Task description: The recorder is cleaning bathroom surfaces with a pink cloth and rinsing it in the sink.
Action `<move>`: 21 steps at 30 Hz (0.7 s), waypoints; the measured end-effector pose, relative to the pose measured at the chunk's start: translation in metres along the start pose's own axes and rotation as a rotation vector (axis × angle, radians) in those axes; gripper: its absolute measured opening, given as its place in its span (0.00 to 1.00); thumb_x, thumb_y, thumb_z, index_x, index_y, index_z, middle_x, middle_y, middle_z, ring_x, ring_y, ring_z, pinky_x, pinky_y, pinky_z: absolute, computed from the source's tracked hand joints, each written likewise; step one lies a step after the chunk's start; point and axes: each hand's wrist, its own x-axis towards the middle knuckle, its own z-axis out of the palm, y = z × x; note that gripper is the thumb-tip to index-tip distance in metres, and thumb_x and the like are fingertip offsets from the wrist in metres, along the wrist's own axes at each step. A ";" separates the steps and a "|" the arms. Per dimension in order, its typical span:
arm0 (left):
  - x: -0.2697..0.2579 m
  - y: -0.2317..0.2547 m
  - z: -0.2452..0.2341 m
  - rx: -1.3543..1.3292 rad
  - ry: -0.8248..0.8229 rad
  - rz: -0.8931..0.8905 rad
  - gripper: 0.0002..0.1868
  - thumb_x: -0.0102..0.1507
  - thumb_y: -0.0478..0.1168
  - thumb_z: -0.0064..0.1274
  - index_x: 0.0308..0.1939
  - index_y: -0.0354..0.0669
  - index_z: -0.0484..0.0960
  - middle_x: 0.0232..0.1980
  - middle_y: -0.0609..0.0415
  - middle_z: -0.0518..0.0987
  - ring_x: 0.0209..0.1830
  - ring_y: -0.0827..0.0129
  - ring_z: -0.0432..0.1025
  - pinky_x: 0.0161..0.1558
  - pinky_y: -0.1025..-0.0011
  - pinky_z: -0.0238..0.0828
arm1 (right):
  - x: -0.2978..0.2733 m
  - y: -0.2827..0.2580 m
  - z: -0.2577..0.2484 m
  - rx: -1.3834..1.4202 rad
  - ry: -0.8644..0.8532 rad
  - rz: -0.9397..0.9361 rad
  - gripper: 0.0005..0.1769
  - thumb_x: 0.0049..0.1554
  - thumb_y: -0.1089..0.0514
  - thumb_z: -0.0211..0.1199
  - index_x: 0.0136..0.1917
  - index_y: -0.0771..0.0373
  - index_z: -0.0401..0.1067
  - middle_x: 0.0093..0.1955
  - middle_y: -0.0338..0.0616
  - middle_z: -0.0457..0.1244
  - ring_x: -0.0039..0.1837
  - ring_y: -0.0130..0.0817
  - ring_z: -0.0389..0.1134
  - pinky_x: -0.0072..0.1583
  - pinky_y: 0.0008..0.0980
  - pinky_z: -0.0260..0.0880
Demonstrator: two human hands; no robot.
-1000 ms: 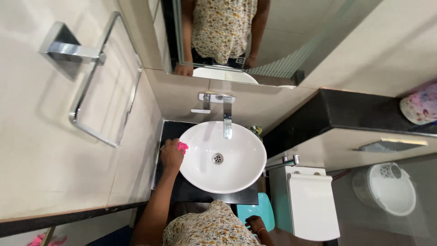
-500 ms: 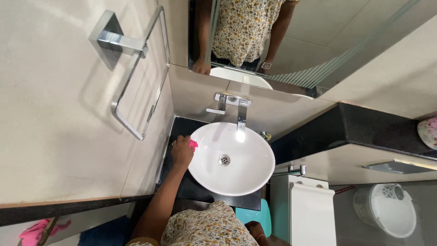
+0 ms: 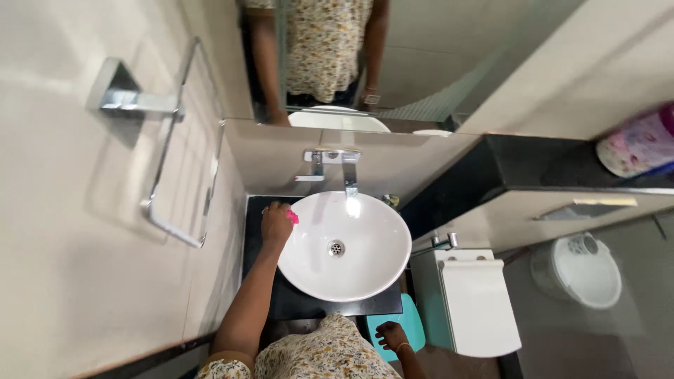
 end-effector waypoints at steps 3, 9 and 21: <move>0.009 -0.003 0.010 -0.050 0.003 0.032 0.06 0.56 0.35 0.58 0.37 0.44 0.84 0.43 0.44 0.79 0.44 0.43 0.74 0.49 0.49 0.71 | -0.015 0.015 0.010 0.026 0.024 0.008 0.13 0.59 0.55 0.61 0.52 0.65 0.78 0.43 0.47 0.74 0.35 0.37 0.71 0.36 0.36 0.70; 0.013 0.001 0.005 -0.062 -0.031 0.070 0.09 0.53 0.34 0.59 0.38 0.46 0.83 0.44 0.46 0.79 0.46 0.46 0.75 0.50 0.49 0.70 | -0.002 0.095 0.027 0.098 0.013 0.267 0.14 0.62 0.55 0.59 0.57 0.63 0.74 0.42 0.51 0.71 0.32 0.39 0.63 0.34 0.38 0.64; 0.005 0.008 -0.006 -0.023 -0.072 -0.043 0.17 0.53 0.34 0.63 0.46 0.47 0.83 0.50 0.46 0.78 0.50 0.44 0.73 0.53 0.51 0.71 | -0.005 0.104 0.048 0.204 0.080 0.234 0.12 0.62 0.56 0.62 0.54 0.67 0.74 0.42 0.55 0.71 0.30 0.40 0.63 0.32 0.39 0.61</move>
